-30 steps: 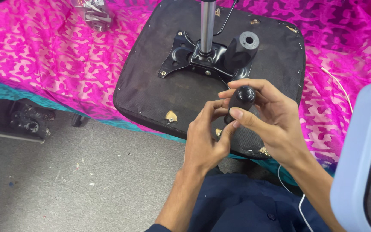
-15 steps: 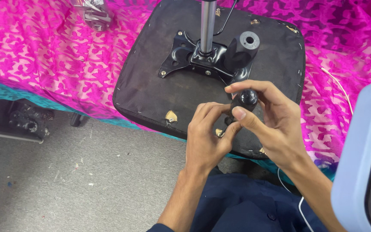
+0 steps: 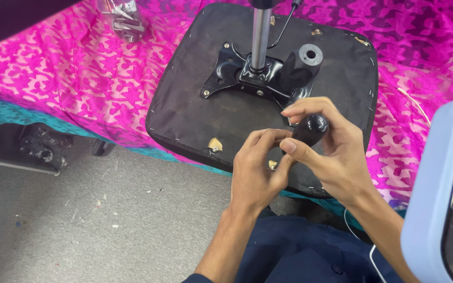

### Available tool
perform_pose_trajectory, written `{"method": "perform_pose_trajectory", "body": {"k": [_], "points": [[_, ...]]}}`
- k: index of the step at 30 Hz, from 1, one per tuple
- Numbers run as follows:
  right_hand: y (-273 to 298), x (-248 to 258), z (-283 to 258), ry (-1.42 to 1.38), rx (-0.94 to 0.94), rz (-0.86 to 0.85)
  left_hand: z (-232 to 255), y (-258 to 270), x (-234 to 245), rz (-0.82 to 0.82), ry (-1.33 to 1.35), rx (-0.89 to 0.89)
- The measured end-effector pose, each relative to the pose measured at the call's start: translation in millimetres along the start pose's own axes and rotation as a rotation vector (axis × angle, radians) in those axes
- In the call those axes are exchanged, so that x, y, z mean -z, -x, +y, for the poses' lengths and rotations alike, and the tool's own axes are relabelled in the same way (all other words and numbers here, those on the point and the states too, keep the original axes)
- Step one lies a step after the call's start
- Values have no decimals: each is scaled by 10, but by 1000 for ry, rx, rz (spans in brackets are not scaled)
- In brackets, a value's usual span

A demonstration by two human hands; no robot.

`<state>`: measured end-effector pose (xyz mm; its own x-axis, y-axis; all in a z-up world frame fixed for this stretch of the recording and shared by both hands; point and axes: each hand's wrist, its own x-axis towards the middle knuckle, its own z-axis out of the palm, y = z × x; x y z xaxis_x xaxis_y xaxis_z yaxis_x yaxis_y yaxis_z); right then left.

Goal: The person holds and rotates a black cylindrical plastic part, likely a chair leg or gas-lift component, while the inverted chair base rests on a cushioned stool. The person repeatedly turns the part in both hands, inspecting its surface and ends, but does not attach it to the chair base during the clip.

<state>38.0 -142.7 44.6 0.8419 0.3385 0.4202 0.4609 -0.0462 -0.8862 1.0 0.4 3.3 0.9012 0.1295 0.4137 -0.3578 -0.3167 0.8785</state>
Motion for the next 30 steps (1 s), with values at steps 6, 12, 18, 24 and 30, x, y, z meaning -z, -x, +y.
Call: {"method": "perform_pose_trajectory", "body": {"k": [6, 12, 18, 24, 30], "points": [[38, 24, -23, -196, -202, 3, -28, 27, 57, 39, -102, -126], [71, -9, 80, 88, -70, 79, -8, 30, 43, 1, -9, -42], [72, -31, 80, 68, -154, 37, -42, 32, 9, -19, -21, 0], [134, 39, -8, -198, -195, -53, -51, 60, 25, -14, -31, -115], [142, 33, 96, 214, 24, 8, -14, 66, 72, -21, -45, -134]]}}
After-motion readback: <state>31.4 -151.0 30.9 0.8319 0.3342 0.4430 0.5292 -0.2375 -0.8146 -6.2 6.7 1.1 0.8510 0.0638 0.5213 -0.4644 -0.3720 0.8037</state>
